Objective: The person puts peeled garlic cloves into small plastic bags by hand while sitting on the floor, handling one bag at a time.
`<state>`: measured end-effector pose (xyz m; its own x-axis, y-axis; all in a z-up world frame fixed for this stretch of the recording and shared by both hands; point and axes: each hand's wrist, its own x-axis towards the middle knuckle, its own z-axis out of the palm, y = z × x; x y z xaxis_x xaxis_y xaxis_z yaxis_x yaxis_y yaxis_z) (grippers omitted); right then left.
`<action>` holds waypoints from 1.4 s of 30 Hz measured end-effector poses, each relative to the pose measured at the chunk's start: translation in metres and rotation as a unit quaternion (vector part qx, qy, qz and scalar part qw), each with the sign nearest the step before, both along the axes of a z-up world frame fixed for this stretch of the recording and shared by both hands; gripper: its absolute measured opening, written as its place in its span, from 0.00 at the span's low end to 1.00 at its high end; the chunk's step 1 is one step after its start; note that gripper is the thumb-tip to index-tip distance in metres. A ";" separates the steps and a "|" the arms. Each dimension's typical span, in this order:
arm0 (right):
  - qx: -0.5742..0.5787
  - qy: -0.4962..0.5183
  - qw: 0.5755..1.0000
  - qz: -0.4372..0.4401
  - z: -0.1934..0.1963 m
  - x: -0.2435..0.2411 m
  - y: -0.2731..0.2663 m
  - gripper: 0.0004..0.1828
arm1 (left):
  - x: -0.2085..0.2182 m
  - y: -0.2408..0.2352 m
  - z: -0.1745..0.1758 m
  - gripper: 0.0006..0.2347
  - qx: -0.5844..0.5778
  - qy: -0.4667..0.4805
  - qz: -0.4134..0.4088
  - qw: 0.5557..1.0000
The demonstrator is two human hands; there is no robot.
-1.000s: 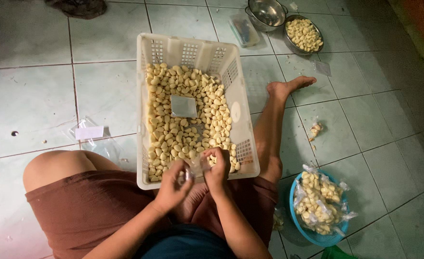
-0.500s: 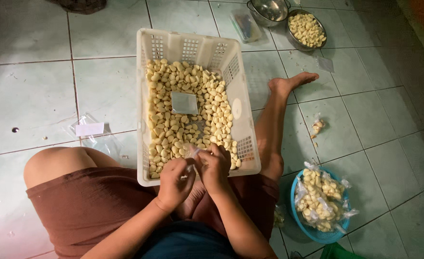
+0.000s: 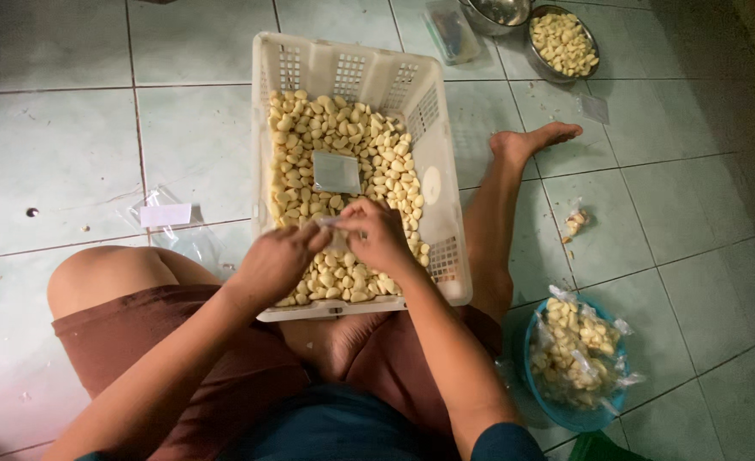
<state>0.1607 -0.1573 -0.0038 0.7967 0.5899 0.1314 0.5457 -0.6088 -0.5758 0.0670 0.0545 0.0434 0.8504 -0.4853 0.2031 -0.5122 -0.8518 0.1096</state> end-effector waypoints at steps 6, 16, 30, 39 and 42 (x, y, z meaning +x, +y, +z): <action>0.317 0.301 0.897 0.059 0.025 0.032 0.029 0.19 | 0.010 0.016 -0.019 0.05 -0.070 -0.021 0.069 0.995; -0.004 -0.241 0.953 0.186 -0.125 0.041 0.036 0.51 | -0.003 0.038 -0.076 0.07 -0.144 0.012 0.121 0.982; -0.191 -0.162 0.962 0.105 -0.129 0.038 0.059 0.59 | 0.003 0.046 -0.074 0.06 -0.174 -0.118 0.171 0.963; -0.152 -0.191 0.963 0.109 -0.117 0.025 0.054 0.44 | -0.001 0.041 -0.077 0.07 -0.203 -0.127 0.150 0.959; -0.173 -0.201 0.958 0.112 -0.114 0.024 0.054 0.44 | -0.002 0.040 -0.078 0.07 -0.199 -0.116 0.143 0.962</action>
